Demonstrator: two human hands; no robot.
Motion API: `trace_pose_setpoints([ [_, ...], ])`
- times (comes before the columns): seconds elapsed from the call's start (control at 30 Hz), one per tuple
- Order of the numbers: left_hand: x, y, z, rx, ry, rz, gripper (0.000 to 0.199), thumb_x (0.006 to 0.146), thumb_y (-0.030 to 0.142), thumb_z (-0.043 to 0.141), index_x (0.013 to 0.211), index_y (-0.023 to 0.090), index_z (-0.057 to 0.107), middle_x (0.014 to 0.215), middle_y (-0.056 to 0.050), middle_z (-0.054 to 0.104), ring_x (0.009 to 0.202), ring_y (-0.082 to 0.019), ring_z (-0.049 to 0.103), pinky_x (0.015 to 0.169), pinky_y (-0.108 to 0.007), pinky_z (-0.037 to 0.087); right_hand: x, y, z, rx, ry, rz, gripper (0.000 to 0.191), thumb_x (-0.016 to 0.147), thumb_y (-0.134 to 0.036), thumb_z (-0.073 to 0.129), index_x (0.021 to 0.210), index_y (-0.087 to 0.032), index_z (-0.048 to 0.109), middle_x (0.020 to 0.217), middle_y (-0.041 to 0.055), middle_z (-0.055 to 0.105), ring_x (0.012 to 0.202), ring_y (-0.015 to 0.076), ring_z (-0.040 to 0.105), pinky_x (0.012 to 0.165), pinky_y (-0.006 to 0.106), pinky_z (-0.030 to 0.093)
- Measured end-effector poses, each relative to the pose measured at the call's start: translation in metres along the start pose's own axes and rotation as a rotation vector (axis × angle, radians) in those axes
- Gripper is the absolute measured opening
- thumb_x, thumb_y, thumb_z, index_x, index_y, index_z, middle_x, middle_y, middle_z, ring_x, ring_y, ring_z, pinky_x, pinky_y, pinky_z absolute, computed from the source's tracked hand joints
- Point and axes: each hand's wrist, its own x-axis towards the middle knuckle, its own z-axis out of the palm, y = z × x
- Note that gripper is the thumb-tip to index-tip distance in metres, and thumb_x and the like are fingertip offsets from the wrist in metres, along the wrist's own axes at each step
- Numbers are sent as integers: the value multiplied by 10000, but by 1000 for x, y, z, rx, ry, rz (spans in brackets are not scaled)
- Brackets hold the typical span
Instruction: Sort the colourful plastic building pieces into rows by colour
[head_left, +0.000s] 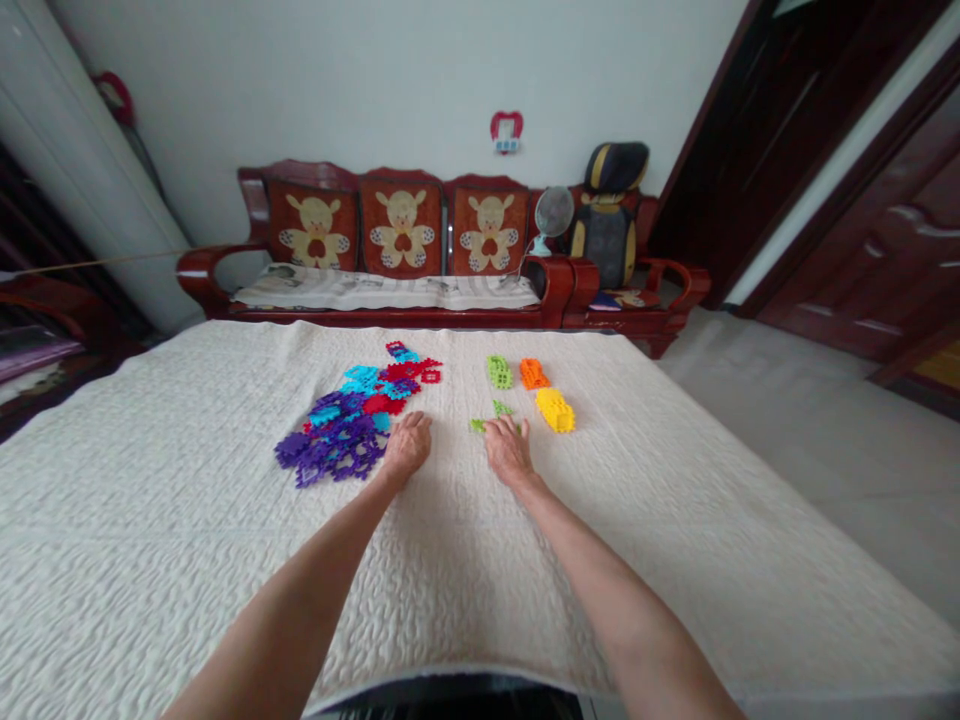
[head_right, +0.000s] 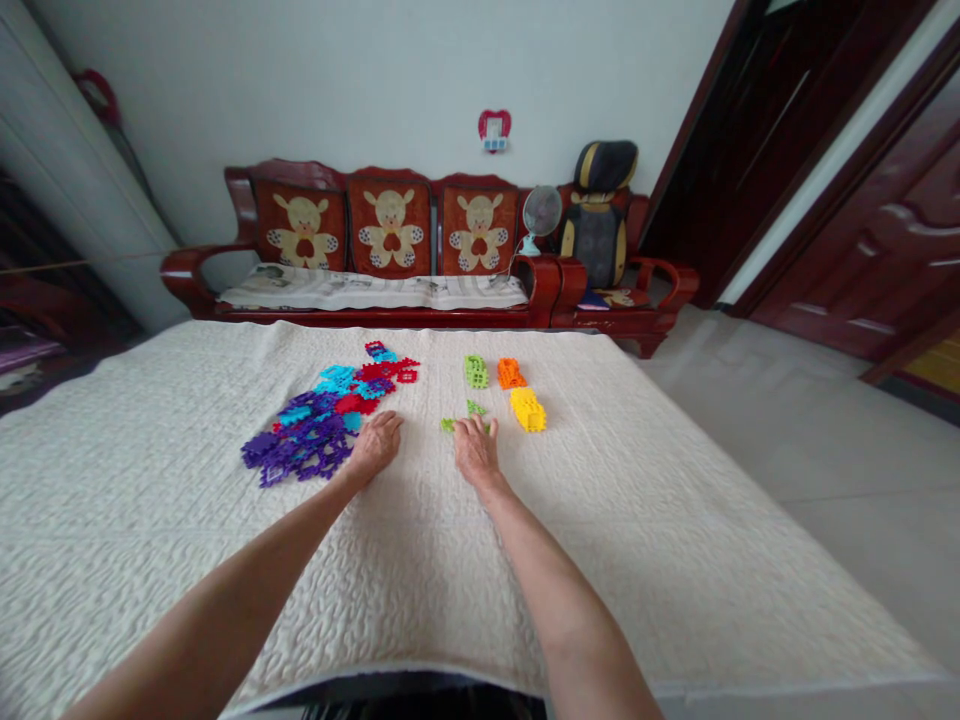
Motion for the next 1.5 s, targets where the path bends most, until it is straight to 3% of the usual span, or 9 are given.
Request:
trace_pose_setpoints([
  [0.1,-1,-1,0,1,0,17,326,927,175,405,1119,184,668,1241,-115,623,1187,-238,538,994,-383,431,-3,1,4,24,70,3,332,965,-177,374,1211,-159,596,1141,131,672,1139,252,502,1080,476,187],
  [0.23,-2,-1,-1,9,3,11,313,934,186,403,1101,188,668,1217,-112,625,1174,-235,541,976,-377,433,1,2,3,49,61,7,351,953,-160,388,1246,-137,579,1093,128,684,1057,252,538,1033,437,239],
  [0.6,-2,-1,1,18,15,22,313,942,184,394,1115,187,655,1242,-111,618,1191,-234,533,997,-369,418,53,5,-9,42,-207,-35,371,903,-63,419,1193,-162,628,1054,99,668,947,187,587,826,272,408],
  [0.8,-3,-2,0,-8,2,13,322,935,182,403,1149,188,644,1242,-115,618,1205,-236,525,1013,-384,414,49,-9,-5,135,-121,19,389,879,-65,431,1210,-190,593,1099,74,628,1012,187,557,910,284,416],
  [0.9,-3,-1,-1,-8,2,21,328,939,187,394,1154,182,641,1239,-116,621,1205,-235,524,1014,-380,413,46,-19,1,181,-35,55,305,865,-172,526,1163,-173,589,1089,99,608,1057,216,531,950,328,413],
  [1.0,-2,-1,-1,3,6,15,335,941,193,389,1166,178,637,1256,-119,614,1219,-237,516,1027,-382,407,43,-29,6,198,26,97,387,800,-250,633,1166,-140,569,1107,128,580,1064,245,514,955,357,416],
  [1.17,-2,-2,0,15,-15,18,333,935,186,396,1164,178,639,1254,-117,611,1213,-230,519,1034,-379,405,33,-39,14,195,97,147,442,788,-178,598,1225,-134,552,1208,143,515,1129,250,473,1003,353,393],
  [1.4,18,-3,-3,59,-79,40,301,898,150,405,1035,171,672,1075,-95,650,1052,-202,581,995,-335,421,33,-29,20,300,176,96,496,797,-197,570,1292,-171,542,1246,143,496,1190,268,466,1039,398,388],
  [1.5,29,-3,-1,79,-37,-6,313,888,144,415,1075,170,664,1130,-96,639,1054,-207,580,988,-342,427,47,-13,14,316,228,141,550,804,-232,565,1342,-164,479,1259,145,523,1183,266,477,1034,399,396],
])
